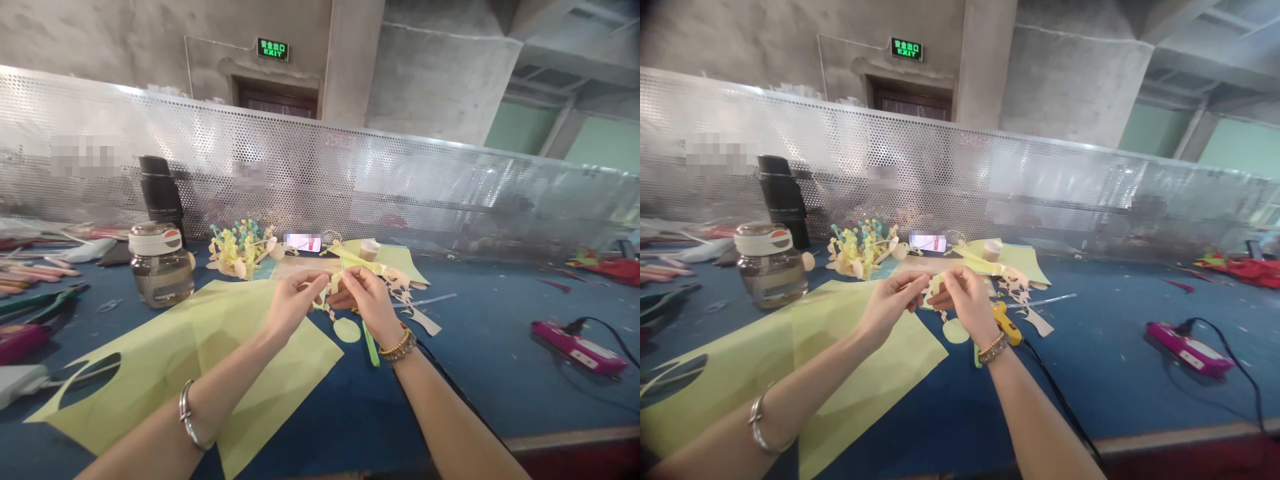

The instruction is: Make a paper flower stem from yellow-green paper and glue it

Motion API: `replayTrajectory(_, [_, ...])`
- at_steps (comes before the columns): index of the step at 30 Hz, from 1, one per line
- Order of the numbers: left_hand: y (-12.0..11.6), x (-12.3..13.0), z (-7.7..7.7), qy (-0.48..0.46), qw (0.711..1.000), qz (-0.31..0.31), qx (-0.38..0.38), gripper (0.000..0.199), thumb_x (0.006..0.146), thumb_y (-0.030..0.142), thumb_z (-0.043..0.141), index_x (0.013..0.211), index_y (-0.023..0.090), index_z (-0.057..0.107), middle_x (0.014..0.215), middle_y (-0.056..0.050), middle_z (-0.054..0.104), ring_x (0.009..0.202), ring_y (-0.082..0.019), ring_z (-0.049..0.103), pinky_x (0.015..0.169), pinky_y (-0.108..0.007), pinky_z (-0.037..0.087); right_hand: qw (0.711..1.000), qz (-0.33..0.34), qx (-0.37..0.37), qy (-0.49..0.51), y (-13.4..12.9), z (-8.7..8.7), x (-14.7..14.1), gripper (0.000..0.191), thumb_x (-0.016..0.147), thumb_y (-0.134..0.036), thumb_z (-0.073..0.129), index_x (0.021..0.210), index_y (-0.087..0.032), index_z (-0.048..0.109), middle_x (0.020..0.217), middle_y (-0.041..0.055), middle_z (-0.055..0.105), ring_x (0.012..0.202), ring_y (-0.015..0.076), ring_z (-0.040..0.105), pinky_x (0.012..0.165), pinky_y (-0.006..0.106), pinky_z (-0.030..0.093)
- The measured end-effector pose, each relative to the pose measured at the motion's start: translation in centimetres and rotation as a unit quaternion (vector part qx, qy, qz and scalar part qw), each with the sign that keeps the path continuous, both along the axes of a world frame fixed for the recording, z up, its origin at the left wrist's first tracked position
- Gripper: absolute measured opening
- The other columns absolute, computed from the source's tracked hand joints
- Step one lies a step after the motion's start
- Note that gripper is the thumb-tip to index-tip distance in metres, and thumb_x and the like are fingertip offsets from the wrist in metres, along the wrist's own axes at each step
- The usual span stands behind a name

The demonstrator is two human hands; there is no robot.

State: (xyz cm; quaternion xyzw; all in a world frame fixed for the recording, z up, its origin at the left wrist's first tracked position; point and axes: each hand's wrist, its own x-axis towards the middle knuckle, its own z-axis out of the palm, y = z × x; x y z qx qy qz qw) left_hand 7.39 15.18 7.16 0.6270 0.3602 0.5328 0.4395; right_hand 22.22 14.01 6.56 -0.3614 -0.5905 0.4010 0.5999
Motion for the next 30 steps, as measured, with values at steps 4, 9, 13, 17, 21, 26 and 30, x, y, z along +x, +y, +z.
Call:
replayTrajectory(4, [0.15, 0.02, -0.33, 0.022, 1.000, -0.006, 0.012, 0.028, 0.071, 0.040, 0.069, 0.087, 0.017, 0.071, 0.077, -0.003, 0.069, 0.058, -0.010, 0.054, 0.048, -0.019, 0.039, 1.000, 0.009, 0.005, -0.018, -0.22, 0.09, -0.13, 0.022, 0.083, -0.042, 0.057, 0.084, -0.021, 0.051, 0.068, 0.0007, 0.067, 0.058, 0.0185, 0.069, 0.050, 0.028, 0.056])
replayTrajectory(9, [0.41, 0.07, -0.67, 0.024, 1.000, 0.004, 0.006, 0.025, 0.072, 0.040, 0.068, 0.081, 0.017, 0.071, 0.066, -0.001, 0.066, 0.053, -0.010, 0.049, 0.046, -0.019, 0.035, 1.000, 0.012, 0.004, -0.021, -0.48, 0.24, -0.32, 0.022, 0.084, -0.042, 0.057, 0.083, -0.021, 0.049, 0.067, 0.0004, 0.069, 0.058, 0.0185, 0.069, 0.051, 0.027, 0.056])
replayTrajectory(13, [0.35, 0.02, -0.56, 0.023, 1.000, 0.000, -0.002, 0.025, 0.072, 0.041, 0.068, 0.079, 0.017, 0.070, 0.064, -0.001, 0.064, 0.053, -0.010, 0.049, 0.046, -0.020, 0.036, 1.000, 0.019, 0.000, -0.013, -0.51, 0.31, -0.25, 0.021, 0.083, -0.040, 0.057, 0.083, -0.021, 0.051, 0.067, 0.0004, 0.068, 0.058, 0.0179, 0.069, 0.051, 0.027, 0.056])
replayTrajectory(17, [0.27, 0.03, -0.47, 0.040, 0.999, -0.006, 0.005, 0.028, 0.071, 0.042, 0.067, 0.080, 0.016, 0.070, 0.064, -0.002, 0.064, 0.052, -0.011, 0.051, 0.045, -0.021, 0.035, 0.999, 0.017, -0.004, -0.027, -0.41, 0.29, -0.21, 0.022, 0.080, -0.041, 0.061, 0.084, -0.020, 0.055, 0.069, 0.0017, 0.069, 0.057, 0.0177, 0.069, 0.050, 0.027, 0.056])
replayTrajectory(21, [0.36, 0.07, -0.67, 0.045, 0.999, -0.004, 0.018, 0.029, 0.072, 0.043, 0.066, 0.081, 0.016, 0.070, 0.069, -0.003, 0.067, 0.053, -0.011, 0.053, 0.045, -0.021, 0.036, 0.999, 0.011, -0.005, -0.039, -0.23, 0.18, -0.18, 0.025, 0.078, -0.042, 0.063, 0.083, -0.018, 0.057, 0.068, 0.0022, 0.068, 0.056, 0.0170, 0.068, 0.051, 0.028, 0.057])
replayTrajectory(26, [0.26, 0.07, -0.59, 0.044, 0.999, -0.005, 0.006, 0.028, 0.074, 0.042, 0.064, 0.081, 0.016, 0.069, 0.066, -0.002, 0.065, 0.054, -0.011, 0.053, 0.046, -0.020, 0.037, 0.999, 0.003, -0.007, -0.036, -0.07, 0.00, -0.11, 0.025, 0.079, -0.041, 0.063, 0.082, -0.017, 0.057, 0.067, 0.0020, 0.068, 0.056, 0.0167, 0.068, 0.054, 0.029, 0.059])
replayTrajectory(30, [0.14, 0.06, -0.38, 0.041, 0.999, 0.005, 0.008, 0.026, 0.074, 0.040, 0.063, 0.080, 0.016, 0.068, 0.070, -0.002, 0.065, 0.056, -0.012, 0.054, 0.045, -0.020, 0.038, 0.999, -0.004, -0.013, -0.035, 0.03, -0.17, -0.08, 0.027, 0.078, -0.042, 0.064, 0.082, -0.017, 0.058, 0.064, 0.0014, 0.066, 0.055, 0.0167, 0.068, 0.054, 0.029, 0.059])
